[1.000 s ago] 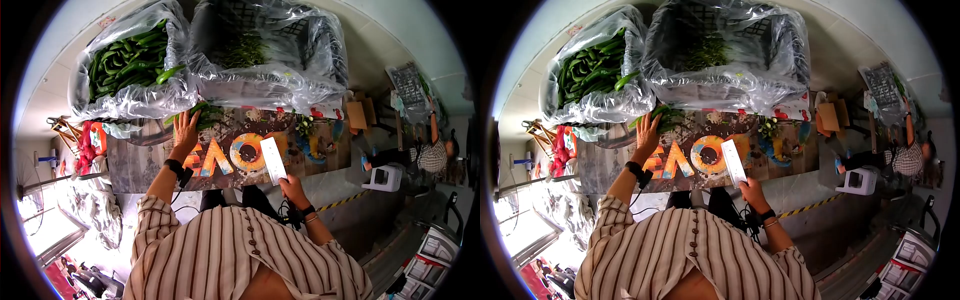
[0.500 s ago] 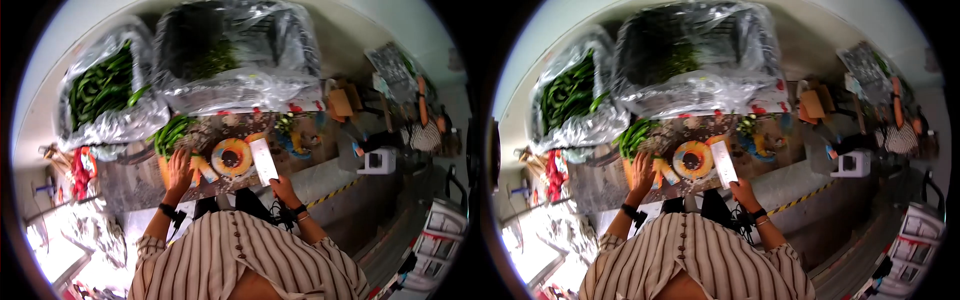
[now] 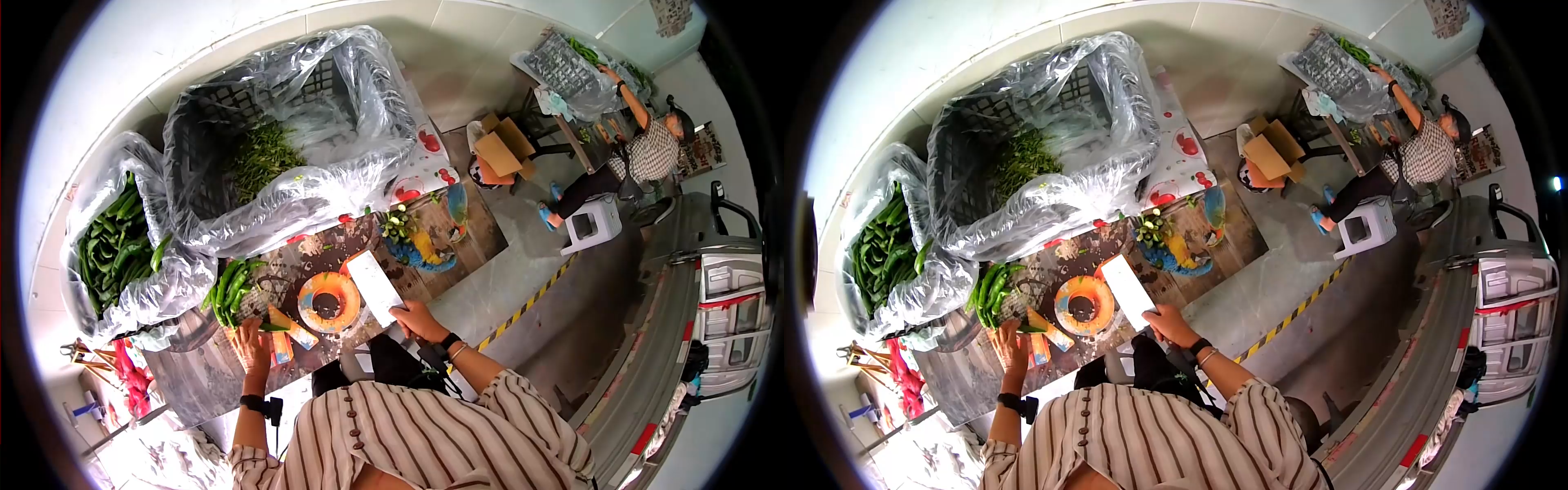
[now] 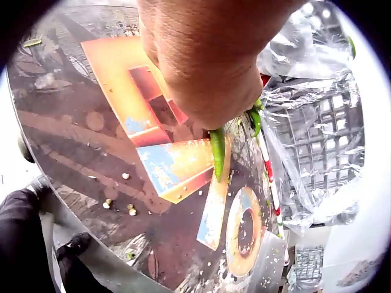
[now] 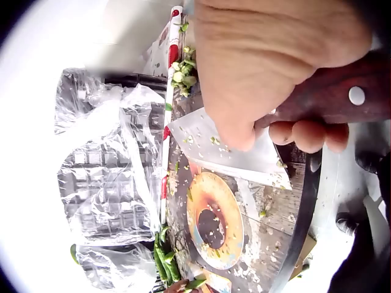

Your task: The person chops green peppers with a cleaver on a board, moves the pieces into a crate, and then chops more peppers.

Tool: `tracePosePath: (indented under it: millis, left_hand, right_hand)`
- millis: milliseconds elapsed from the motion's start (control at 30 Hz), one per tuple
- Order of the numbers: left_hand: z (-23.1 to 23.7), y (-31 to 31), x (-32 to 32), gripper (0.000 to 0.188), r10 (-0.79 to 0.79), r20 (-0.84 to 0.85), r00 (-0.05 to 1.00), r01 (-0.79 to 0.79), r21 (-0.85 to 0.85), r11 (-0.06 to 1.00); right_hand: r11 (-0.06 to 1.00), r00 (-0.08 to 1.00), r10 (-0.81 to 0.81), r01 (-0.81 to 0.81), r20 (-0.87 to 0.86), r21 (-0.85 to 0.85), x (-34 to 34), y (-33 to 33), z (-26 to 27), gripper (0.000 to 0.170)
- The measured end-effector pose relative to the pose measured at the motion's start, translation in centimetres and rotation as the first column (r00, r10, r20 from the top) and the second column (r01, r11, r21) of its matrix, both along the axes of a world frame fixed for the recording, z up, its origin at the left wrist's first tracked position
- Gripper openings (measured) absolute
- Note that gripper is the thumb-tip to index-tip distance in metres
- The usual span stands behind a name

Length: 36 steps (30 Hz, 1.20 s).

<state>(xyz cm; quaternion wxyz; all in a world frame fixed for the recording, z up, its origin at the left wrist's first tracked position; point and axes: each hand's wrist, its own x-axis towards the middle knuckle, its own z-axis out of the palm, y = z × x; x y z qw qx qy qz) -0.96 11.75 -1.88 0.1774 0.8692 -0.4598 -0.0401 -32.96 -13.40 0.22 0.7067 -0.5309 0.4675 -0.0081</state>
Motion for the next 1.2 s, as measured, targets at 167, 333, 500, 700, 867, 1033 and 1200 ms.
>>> tracePosePath:
  millis: [167,333,500,700,867,1033,1200]
  left_hand:
    - [0.9,-0.8,-1.4,0.032,0.037,0.08,0.996,-0.04,0.036,0.999]
    - [-1.3,1.0,-3.3,0.025,0.028,0.068,0.997,-0.031,0.05,0.998]
    - [-2.7,1.7,-4.1,0.035,0.156,-0.082,0.984,-0.151,0.067,0.986]
    - [-4.0,2.4,-4.1,0.038,0.123,-0.016,0.992,-0.122,0.062,0.991]
    - [-5.5,3.4,-3.9,0.044,0.063,0.0,0.998,-0.062,-0.127,0.99]
    - [-1.8,1.8,-4.5,0.031,0.108,-0.159,0.981,-0.126,-0.107,0.986]
    - [-0.6,1.7,-4.1,0.037,0.06,-0.224,0.973,-0.086,-0.109,0.99]
  right_hand:
    - [0.998,0.998,0.036,-0.033,0.053,-0.061,0.0,-0.6,-1.5,0.032]
    - [0.998,0.994,0.051,-0.048,0.095,-0.034,0.2,-0.8,-1.2,0.031]
    - [0.997,0.997,0.068,-0.067,0.047,-0.028,0.0,-0.9,-0.8,0.036]
    - [0.999,1.0,0.017,-0.017,-0.016,-0.037,0.2,-0.5,-0.8,0.039]
    - [0.997,0.995,-0.075,0.077,-0.07,0.026,0.7,0.0,-0.3,0.042]
    - [0.999,0.982,-0.046,0.049,-0.183,0.011,1.2,-0.3,0.7,0.041]
    - [0.975,0.942,-0.183,0.21,-0.281,0.066,2.1,-0.2,1.3,0.024]
